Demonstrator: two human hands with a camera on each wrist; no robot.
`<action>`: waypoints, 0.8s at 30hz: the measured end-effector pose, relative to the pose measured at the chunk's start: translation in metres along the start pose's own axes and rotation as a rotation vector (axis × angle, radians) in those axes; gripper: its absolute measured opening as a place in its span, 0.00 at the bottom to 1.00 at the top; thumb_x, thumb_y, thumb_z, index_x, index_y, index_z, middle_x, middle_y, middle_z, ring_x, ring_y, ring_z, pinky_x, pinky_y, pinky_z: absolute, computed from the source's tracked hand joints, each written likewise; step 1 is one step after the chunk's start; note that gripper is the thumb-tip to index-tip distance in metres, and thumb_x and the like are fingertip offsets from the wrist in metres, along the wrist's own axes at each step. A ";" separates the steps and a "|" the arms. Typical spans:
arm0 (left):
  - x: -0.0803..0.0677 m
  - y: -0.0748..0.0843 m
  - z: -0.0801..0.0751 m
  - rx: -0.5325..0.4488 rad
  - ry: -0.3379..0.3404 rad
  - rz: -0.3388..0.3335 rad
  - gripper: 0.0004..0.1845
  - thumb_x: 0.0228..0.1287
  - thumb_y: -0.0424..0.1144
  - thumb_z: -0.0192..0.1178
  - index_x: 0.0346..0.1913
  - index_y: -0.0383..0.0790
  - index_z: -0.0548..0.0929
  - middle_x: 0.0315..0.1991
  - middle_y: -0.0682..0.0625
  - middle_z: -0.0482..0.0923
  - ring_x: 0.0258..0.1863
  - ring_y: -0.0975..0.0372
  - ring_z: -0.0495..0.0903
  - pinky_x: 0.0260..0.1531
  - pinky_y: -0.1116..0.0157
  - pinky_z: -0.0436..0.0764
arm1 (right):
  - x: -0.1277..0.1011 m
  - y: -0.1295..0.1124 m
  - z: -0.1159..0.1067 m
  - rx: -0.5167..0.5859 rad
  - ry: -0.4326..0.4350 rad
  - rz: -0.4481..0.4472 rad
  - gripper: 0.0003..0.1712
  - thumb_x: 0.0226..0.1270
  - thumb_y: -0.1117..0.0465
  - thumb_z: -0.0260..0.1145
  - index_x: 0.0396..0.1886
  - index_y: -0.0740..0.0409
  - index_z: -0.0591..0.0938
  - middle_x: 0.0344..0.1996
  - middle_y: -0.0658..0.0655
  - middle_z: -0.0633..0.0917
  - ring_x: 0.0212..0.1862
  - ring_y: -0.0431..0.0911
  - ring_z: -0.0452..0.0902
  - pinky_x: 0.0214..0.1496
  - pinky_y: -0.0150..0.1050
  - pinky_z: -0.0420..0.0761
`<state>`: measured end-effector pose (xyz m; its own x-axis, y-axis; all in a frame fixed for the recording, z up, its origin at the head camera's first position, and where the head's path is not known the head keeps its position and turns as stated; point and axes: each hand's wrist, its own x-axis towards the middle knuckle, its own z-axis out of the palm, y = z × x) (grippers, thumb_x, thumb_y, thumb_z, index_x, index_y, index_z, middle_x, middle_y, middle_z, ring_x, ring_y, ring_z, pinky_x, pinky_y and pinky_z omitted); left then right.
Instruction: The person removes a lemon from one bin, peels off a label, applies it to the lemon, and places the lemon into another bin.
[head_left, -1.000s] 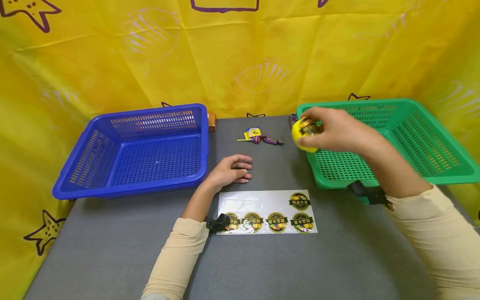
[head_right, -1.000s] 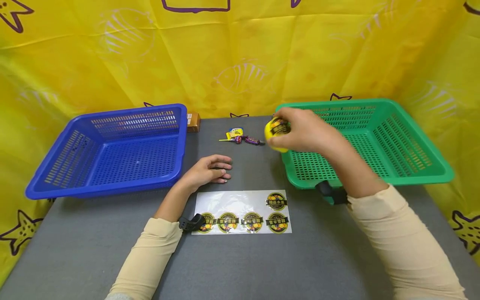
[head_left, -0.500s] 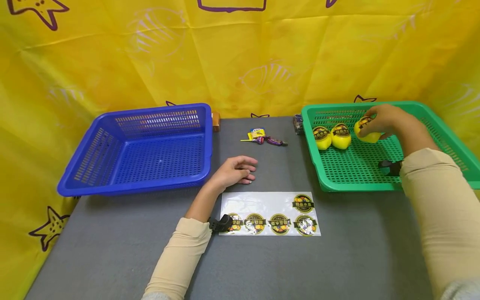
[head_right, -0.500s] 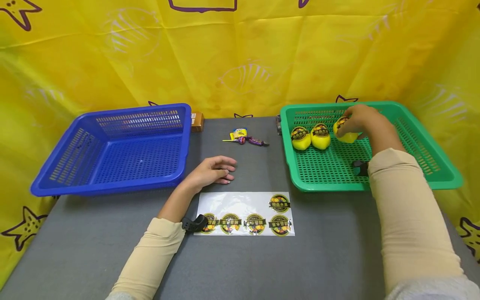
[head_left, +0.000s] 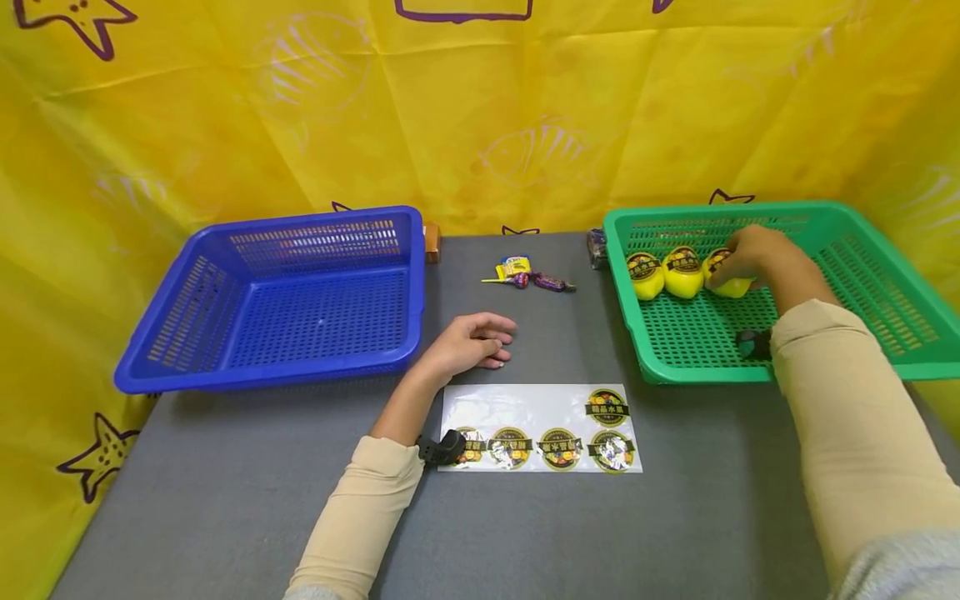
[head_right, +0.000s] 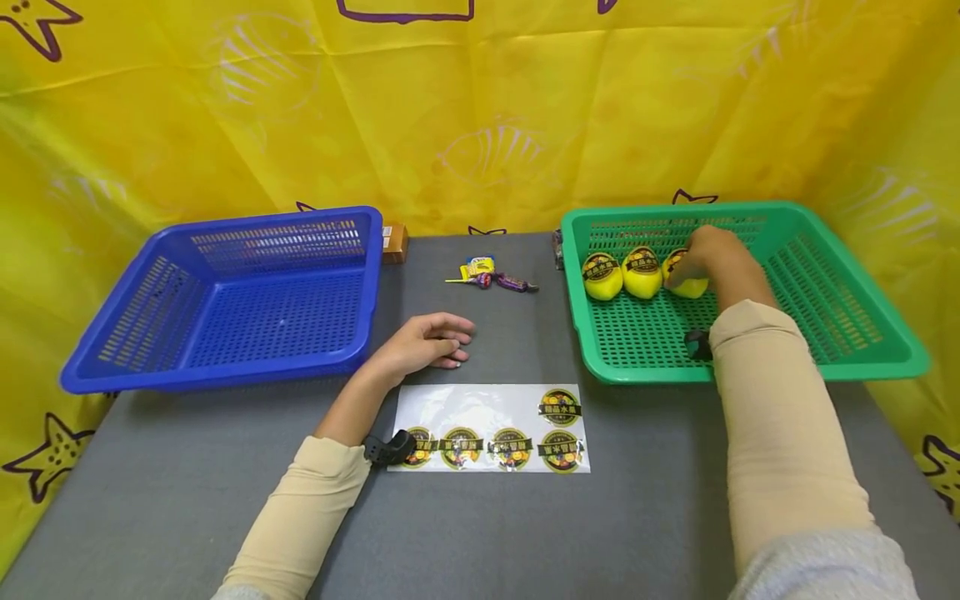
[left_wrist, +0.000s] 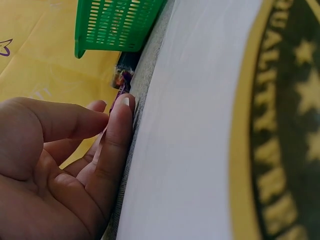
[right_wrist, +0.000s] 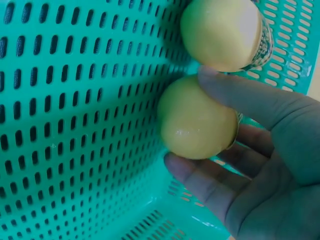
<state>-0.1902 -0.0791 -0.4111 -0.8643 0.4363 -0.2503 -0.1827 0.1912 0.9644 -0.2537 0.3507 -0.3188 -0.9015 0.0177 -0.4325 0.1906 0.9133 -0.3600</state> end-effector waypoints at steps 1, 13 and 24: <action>0.000 -0.001 0.000 0.001 0.000 -0.001 0.19 0.71 0.22 0.53 0.62 0.31 0.78 0.52 0.36 0.79 0.42 0.54 0.84 0.41 0.61 0.85 | -0.001 0.000 0.000 0.001 -0.005 -0.003 0.52 0.63 0.55 0.72 0.68 0.88 0.55 0.58 0.86 0.62 0.50 0.75 0.73 0.47 0.58 0.81; -0.001 0.000 -0.001 -0.004 0.014 -0.003 0.19 0.70 0.22 0.53 0.61 0.31 0.79 0.51 0.37 0.80 0.40 0.57 0.84 0.40 0.62 0.85 | 0.002 -0.003 0.001 -0.001 0.002 -0.005 0.55 0.63 0.53 0.73 0.69 0.86 0.54 0.59 0.86 0.61 0.48 0.76 0.75 0.47 0.60 0.81; 0.002 -0.002 0.001 -0.016 0.022 0.002 0.19 0.69 0.21 0.53 0.61 0.29 0.78 0.49 0.36 0.81 0.38 0.57 0.84 0.39 0.63 0.85 | 0.004 -0.003 0.004 0.019 -0.073 -0.005 0.62 0.61 0.53 0.75 0.70 0.88 0.45 0.62 0.88 0.55 0.54 0.78 0.69 0.53 0.62 0.77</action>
